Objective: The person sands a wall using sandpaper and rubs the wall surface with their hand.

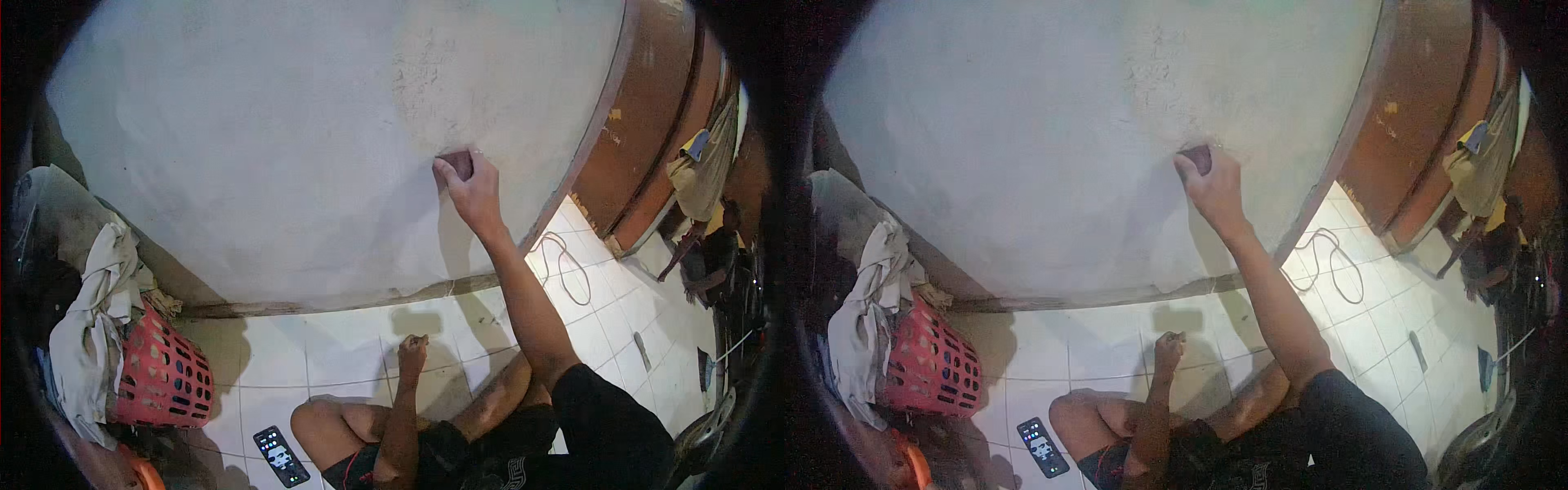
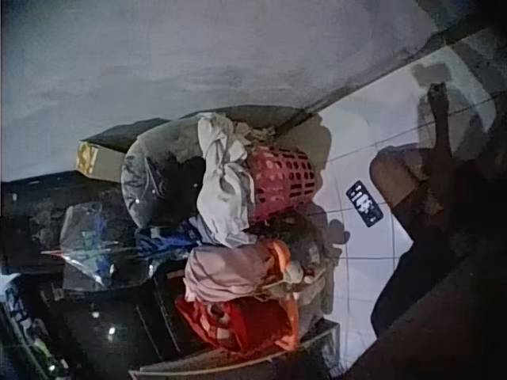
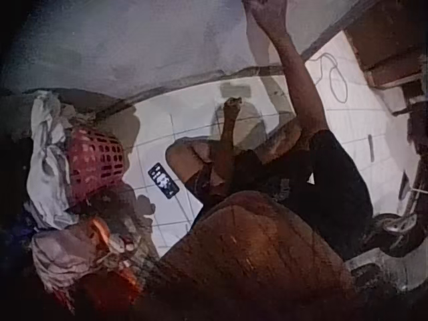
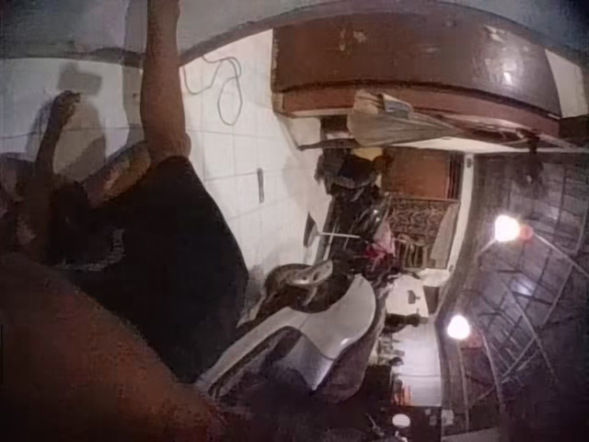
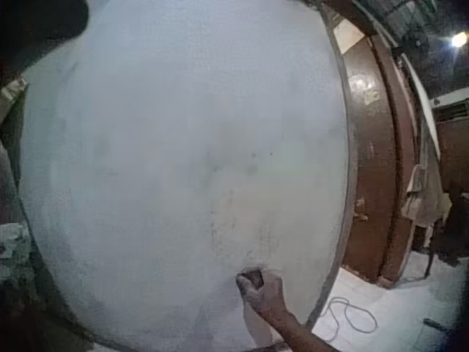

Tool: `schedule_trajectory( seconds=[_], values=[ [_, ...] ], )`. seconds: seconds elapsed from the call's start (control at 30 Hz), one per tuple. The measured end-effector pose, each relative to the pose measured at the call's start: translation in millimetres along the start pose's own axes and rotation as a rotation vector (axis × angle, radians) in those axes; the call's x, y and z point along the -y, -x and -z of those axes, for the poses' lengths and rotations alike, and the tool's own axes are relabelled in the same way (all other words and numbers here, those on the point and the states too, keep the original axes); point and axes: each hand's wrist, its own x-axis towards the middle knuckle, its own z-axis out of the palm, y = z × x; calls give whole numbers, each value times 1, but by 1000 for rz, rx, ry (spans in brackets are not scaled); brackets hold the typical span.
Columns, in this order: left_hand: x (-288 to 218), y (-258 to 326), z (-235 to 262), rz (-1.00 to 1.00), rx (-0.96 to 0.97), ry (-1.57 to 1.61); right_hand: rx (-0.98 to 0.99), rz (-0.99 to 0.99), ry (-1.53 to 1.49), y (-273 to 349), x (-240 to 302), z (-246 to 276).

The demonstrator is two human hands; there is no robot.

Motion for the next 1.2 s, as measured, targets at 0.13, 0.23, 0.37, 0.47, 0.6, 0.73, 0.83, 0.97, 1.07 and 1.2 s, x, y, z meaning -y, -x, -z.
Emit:
schedule_trajectory(
  seconds=[0.13, 0.23, 0.37, 0.47, 0.6, 0.73, 0.83, 0.97, 1.07, 1.2],
  values=[
    [-13, 2, 0, -138, -67, -155, -47, -11, 34, -2, 3, -3],
    [-27, 4, 0, 263, 10, 6, -30, -32, 52, -2, 3, -3],
    [-39, 3, 3, 162, 40, -12, -47, -84, 4, -1, 6, -3],
    [-43, 2, 3, 237, 43, 36, -83, -58, -51, -2, 9, -4],
    [-46, 4, 2, 462, 57, 42, -88, -54, -12, -5, 14, -3],
    [-38, 4, 3, 327, 80, 22, -47, -42, 24, -11, 24, 3],
    [-25, 3, 3, 349, 95, 17, -90, -57, -66, -25, 33, 6],
    [-14, 4, 2, 225, 57, -7, -129, -105, -81, -36, 36, 7],
    [-19, 3, 3, 252, 60, 79, -122, -55, -26, -23, 26, 5],
    [-30, 4, 4, 457, 71, 7, -15, -90, 8, 12, -4, -4]
  ],
)
